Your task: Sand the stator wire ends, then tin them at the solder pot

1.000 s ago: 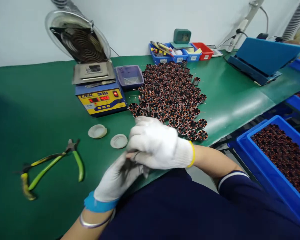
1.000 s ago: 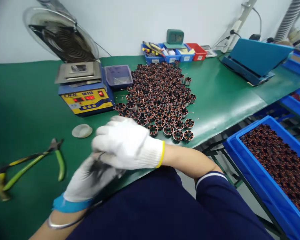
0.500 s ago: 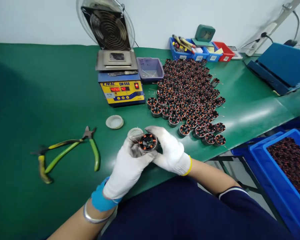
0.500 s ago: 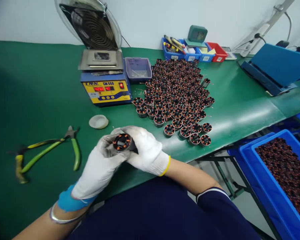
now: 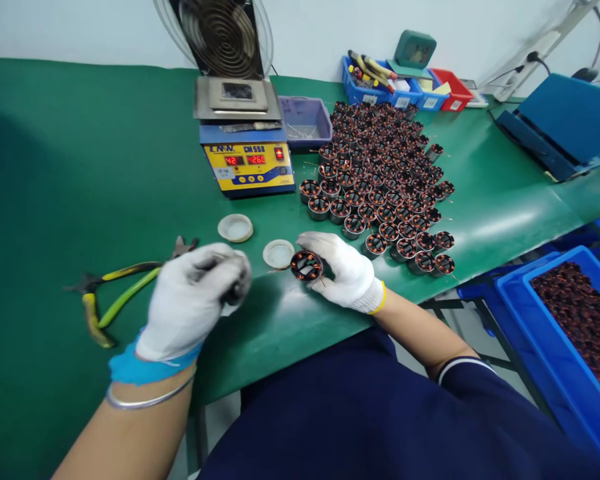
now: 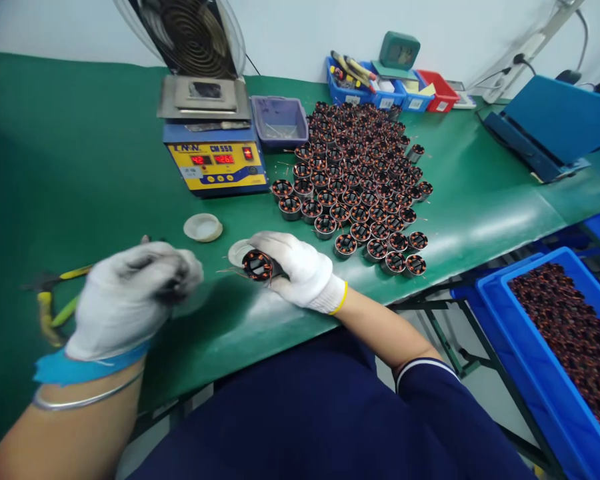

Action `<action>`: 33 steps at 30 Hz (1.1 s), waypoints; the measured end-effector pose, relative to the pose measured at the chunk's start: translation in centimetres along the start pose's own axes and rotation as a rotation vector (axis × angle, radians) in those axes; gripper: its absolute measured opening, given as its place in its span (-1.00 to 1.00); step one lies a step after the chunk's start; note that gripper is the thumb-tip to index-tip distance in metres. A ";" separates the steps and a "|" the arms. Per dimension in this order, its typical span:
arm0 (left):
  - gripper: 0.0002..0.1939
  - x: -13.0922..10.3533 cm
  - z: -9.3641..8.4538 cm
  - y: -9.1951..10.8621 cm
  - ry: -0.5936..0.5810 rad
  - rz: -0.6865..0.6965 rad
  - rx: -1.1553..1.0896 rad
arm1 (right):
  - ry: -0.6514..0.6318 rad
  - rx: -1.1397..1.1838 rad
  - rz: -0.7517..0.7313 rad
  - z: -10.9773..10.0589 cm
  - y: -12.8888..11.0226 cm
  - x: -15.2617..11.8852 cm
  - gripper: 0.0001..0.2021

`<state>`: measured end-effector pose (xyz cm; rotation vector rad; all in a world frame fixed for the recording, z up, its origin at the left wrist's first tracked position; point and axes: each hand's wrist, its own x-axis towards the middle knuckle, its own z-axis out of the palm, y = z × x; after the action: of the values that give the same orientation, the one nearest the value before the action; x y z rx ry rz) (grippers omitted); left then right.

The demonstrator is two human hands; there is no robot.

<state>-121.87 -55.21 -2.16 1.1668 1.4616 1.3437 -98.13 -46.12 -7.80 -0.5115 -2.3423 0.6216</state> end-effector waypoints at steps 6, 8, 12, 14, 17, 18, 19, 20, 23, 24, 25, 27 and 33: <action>-0.56 0.4 1.5 -1.1 -0.137 -0.125 -0.032 | 0.003 0.036 -0.060 1.1 0.5 0.1 -0.34; -0.55 0.7 1.0 -1.2 -0.099 -0.131 -0.099 | -0.009 0.027 -0.019 1.1 0.6 0.1 -0.34; -0.47 1.9 -1.1 -1.4 0.033 -0.090 -0.253 | 0.021 0.015 0.029 1.0 0.6 0.1 -0.34; -0.46 2.2 -1.3 -1.9 0.005 -0.139 -0.256 | 0.029 0.015 0.025 1.1 0.5 0.1 -0.34; -0.45 1.8 0.1 -2.4 -0.140 -0.278 -0.206 | 0.022 0.001 0.004 1.3 0.4 0.0 -0.37; -0.46 1.6 0.6 -2.4 -0.168 -0.306 -0.213 | 0.016 0.000 -0.007 1.4 0.3 -0.1 -0.38; -0.47 1.3 1.1 -2.2 -0.177 -0.318 -0.236 | 0.012 0.001 -0.018 1.4 0.3 -0.2 -0.39; -0.46 1.1 1.4 -2.0 -0.170 -0.317 -0.272 | 0.011 0.005 -0.030 1.3 0.3 -0.3 -0.39; -0.42 1.1 1.1 -1.4 -0.100 -0.283 -0.390 | 0.003 0.011 -0.020 0.6 0.1 -0.4 -0.40; -0.42 1.4 0.7 -1.3 -0.063 -0.268 -0.415 | -0.004 -0.003 0.018 0.2 0.0 -0.2 -0.39; -0.44 1.7 0.3 -1.3 -0.013 -0.254 -0.439 | -0.023 -0.029 0.076 -0.2 -0.1 0.1 -0.38; -0.49 2.5 -0.5 -1.6 0.109 -0.233 -0.486 | -0.096 -0.106 0.212 -1.2 -0.5 1.1 -0.35; -0.69 3.8 -0.7 -2.6 0.359 -0.242 -0.570 | -0.368 -0.302 0.446 -3.1 -2.4 5.9 -0.28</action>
<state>-123.77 -51.73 -4.63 0.3858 1.2752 1.6987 -100.72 -44.20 -1.47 -1.1641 -2.7080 0.6002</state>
